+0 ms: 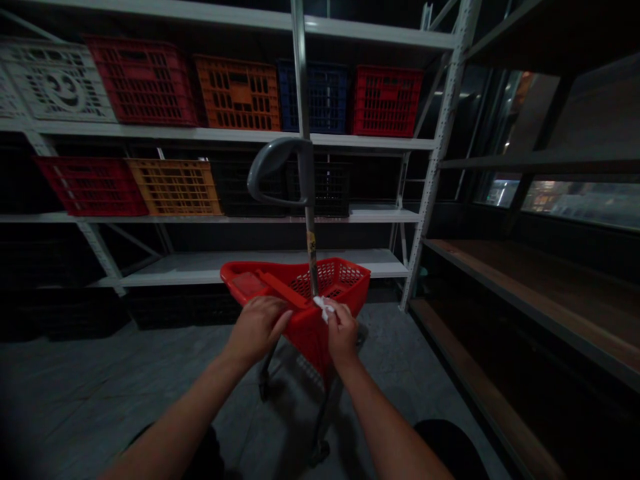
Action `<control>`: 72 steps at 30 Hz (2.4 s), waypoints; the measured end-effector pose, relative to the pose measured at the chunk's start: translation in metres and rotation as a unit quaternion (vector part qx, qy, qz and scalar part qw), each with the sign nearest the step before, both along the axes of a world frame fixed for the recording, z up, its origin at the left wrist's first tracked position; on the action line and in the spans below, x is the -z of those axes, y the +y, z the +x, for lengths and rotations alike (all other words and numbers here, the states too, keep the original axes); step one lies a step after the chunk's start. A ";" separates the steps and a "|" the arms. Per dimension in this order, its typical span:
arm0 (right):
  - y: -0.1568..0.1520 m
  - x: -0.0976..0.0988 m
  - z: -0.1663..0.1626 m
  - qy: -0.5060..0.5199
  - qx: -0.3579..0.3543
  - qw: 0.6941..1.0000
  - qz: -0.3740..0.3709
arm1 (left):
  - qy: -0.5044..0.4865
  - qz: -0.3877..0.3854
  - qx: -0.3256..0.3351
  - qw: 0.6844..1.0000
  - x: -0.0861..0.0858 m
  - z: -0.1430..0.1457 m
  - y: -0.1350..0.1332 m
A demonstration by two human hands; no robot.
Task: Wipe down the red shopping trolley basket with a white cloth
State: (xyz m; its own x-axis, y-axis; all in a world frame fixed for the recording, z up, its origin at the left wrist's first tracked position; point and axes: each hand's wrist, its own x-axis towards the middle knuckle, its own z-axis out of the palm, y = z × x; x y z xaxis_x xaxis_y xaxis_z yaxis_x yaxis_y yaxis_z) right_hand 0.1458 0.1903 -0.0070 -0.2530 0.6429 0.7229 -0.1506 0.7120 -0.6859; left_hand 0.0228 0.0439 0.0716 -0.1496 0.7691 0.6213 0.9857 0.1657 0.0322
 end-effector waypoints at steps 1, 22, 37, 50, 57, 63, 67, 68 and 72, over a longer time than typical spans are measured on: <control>0.002 -0.002 0.000 0.023 0.026 0.999 -0.016 | 0.002 0.001 -0.023 1.000 0.001 0.010 0.003; 0.002 0.015 -0.025 -0.131 -0.018 0.990 0.058 | 0.139 0.043 -0.091 0.985 0.029 -0.015 -0.003; -0.003 0.021 -0.035 -0.152 -0.040 0.986 0.060 | 0.153 0.101 -0.037 0.982 0.032 -0.055 -0.024; -0.020 0.023 -0.029 -0.167 -0.042 0.983 0.070 | 0.119 0.104 0.020 0.987 0.031 -0.068 -0.048; 0.040 0.051 -0.013 -0.247 0.056 0.964 0.077 | 0.096 0.036 0.042 0.994 0.026 -0.089 -0.057; 0.057 0.055 -0.008 -0.310 0.120 0.940 0.071 | 0.137 0.005 -0.096 0.986 0.015 -0.071 -0.055; 0.021 0.041 -0.018 -0.287 0.077 0.953 0.065 | 0.154 -0.007 -0.151 0.977 0.020 -0.060 -0.047; 0.009 0.037 -0.021 -0.275 0.051 0.958 0.066 | 0.156 -0.007 -0.157 0.975 0.022 -0.061 -0.046; -0.026 0.028 -0.034 -0.222 -0.059 0.969 0.089 | 0.179 0.009 -0.166 0.970 0.029 -0.075 -0.050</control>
State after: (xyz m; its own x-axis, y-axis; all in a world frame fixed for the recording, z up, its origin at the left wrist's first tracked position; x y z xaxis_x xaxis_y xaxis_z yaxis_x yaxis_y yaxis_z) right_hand 0.1118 0.1644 -0.0350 -0.6286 0.4663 0.6224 0.0439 0.8203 -0.5703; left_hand -0.0519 -0.0059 0.0422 -0.1585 0.7038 0.6925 0.8268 0.4780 -0.2965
